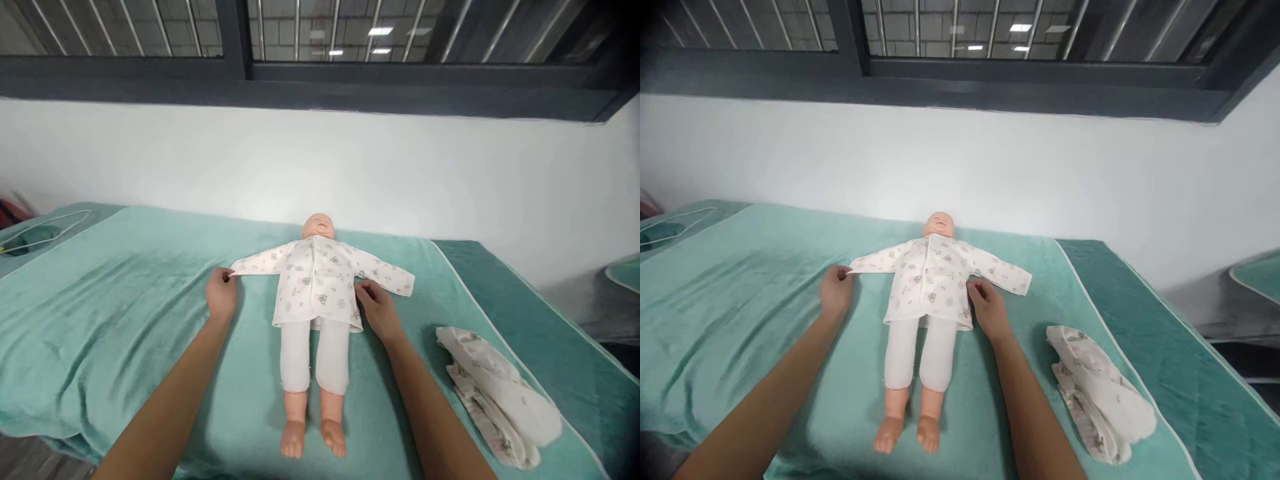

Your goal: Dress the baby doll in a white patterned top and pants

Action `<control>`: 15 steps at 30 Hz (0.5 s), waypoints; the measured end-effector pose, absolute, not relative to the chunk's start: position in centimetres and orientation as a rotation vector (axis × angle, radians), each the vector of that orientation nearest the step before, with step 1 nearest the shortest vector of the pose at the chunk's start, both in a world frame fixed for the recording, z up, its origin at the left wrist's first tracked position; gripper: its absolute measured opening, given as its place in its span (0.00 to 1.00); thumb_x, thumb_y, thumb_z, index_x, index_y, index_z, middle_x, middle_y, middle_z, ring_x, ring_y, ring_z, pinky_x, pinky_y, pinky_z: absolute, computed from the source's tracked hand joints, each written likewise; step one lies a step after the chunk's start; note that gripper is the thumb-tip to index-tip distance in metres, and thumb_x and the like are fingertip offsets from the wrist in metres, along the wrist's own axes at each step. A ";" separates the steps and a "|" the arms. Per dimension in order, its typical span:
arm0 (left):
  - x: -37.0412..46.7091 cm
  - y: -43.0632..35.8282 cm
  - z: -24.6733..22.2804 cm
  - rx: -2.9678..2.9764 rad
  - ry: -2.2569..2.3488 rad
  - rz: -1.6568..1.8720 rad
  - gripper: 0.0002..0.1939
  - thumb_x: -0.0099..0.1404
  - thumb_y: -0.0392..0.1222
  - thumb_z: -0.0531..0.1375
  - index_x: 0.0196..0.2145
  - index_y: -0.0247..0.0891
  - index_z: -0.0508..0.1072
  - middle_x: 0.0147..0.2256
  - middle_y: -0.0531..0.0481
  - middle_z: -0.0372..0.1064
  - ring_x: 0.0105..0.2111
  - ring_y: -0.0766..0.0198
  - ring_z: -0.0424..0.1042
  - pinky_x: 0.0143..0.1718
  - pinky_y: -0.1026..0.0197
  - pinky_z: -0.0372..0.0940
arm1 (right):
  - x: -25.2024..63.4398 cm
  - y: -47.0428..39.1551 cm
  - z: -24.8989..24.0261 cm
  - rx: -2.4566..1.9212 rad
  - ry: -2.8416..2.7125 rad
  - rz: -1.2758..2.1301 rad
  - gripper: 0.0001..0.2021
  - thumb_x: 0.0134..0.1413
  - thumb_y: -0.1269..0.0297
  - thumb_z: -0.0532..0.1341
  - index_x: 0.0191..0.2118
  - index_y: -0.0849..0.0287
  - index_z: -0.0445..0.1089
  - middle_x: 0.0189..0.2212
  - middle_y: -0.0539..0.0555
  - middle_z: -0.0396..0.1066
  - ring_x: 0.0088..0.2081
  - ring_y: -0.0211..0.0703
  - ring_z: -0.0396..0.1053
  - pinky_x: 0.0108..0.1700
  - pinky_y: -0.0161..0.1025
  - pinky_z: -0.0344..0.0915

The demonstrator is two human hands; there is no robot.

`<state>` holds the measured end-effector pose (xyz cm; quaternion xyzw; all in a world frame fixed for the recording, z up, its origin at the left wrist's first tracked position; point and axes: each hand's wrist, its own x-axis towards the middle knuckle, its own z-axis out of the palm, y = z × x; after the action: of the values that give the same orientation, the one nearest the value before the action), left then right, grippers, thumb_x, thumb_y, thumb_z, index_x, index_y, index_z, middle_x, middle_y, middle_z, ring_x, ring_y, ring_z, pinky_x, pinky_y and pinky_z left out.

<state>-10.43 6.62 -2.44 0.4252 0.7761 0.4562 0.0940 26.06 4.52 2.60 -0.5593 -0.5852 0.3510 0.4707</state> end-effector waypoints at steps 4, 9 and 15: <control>-10.5 6.7 -2.8 1.180 2.335 1.443 0.07 0.61 0.37 0.55 0.38 0.38 0.70 0.34 0.48 0.70 0.36 0.57 0.69 0.40 0.56 0.63 | 26.4 2.1 2.0 -1.388 -1.450 0.837 0.15 0.54 0.49 0.61 0.34 0.57 0.71 0.29 0.49 0.70 0.33 0.43 0.64 0.38 0.40 0.60; -10.1 5.9 -2.0 1.238 2.315 1.524 0.09 0.59 0.32 0.53 0.37 0.37 0.70 0.39 0.44 0.67 0.43 0.53 0.68 0.48 0.51 0.62 | 26.8 0.4 1.7 -1.393 -1.291 0.866 0.16 0.51 0.47 0.62 0.33 0.56 0.72 0.32 0.53 0.75 0.37 0.47 0.71 0.44 0.44 0.67; -7.7 4.7 -0.1 1.373 2.118 1.664 0.13 0.58 0.31 0.54 0.41 0.37 0.70 0.50 0.39 0.65 0.56 0.50 0.62 0.60 0.48 0.55 | 26.8 4.4 2.0 -1.474 -1.271 0.954 0.19 0.52 0.44 0.61 0.28 0.56 0.73 0.28 0.59 0.78 0.32 0.54 0.76 0.35 0.50 0.73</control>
<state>-7.69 4.67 -0.06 0.4534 0.6994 0.5493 0.0593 26.83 4.37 1.97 -0.6010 -0.5183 0.3891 0.4678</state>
